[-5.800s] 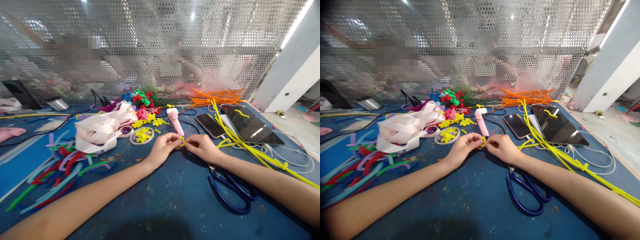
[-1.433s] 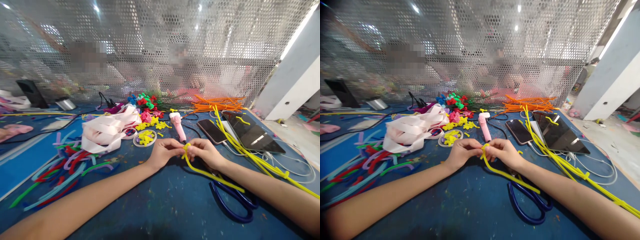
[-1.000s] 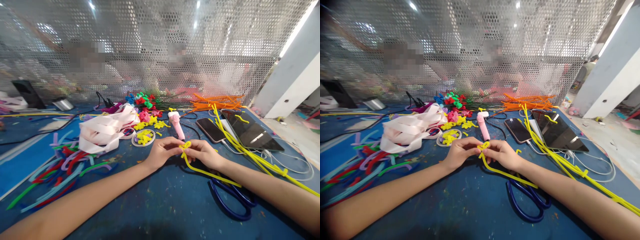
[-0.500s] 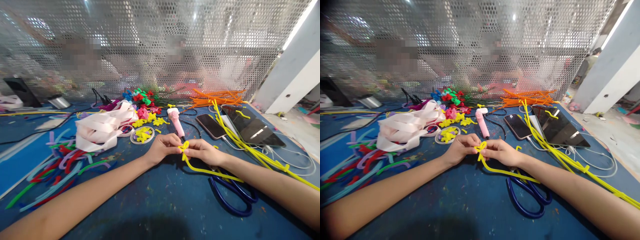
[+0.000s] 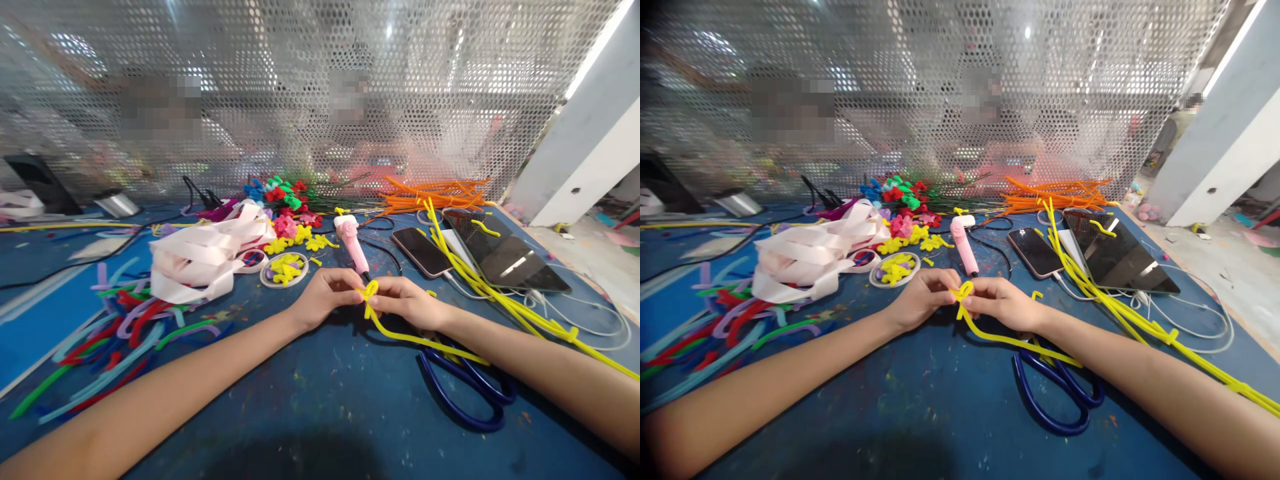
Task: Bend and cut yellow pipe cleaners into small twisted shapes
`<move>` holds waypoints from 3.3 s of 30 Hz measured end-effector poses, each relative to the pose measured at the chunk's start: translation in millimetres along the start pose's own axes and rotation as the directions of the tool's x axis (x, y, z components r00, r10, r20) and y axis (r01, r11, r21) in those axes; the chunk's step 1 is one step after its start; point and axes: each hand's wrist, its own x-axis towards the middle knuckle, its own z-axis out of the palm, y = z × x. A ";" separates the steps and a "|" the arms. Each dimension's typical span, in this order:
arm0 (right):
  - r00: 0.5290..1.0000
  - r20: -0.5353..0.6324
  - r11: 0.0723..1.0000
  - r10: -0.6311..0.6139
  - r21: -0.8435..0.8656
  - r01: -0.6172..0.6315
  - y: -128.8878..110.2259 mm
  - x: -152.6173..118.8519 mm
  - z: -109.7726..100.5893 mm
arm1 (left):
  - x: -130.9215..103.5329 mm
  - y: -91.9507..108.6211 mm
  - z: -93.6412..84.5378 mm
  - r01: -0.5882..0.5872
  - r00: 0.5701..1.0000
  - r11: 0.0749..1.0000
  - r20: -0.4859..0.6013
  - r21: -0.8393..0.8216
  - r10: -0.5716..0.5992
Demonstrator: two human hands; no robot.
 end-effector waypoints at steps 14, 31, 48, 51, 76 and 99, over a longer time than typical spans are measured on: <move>0.931 -0.346 0.993 -0.114 -0.074 0.094 2.7 -0.4 4.8 | -0.6 3.1 6.4 0.069 0.995 0.977 -0.090 0.203 -0.051; 0.888 -0.436 0.930 -0.144 -0.367 -0.030 9.7 0.3 0.9 | 3.9 -0.8 4.6 0.114 0.966 0.993 -0.232 -0.028 -0.118; 0.969 -0.137 0.892 -0.205 -0.434 0.127 -0.7 -5.1 3.4 | 5.0 0.7 4.7 0.023 0.912 0.999 -0.409 -0.032 -0.034; 0.977 -0.119 0.898 -0.179 -0.426 0.113 -0.2 -4.2 3.5 | 5.0 -0.4 4.4 0.018 0.929 1.000 -0.369 0.012 -0.012; 0.886 0.291 0.647 -0.361 -0.606 0.463 -11.2 -10.0 11.9 | 8.3 -10.3 -5.9 -0.013 0.812 0.981 -0.570 0.194 0.123; 0.954 0.262 0.772 -0.146 -0.572 0.276 -2.4 -3.9 5.0 | -8.3 1.6 11.2 -0.180 0.904 0.791 -0.219 0.584 0.367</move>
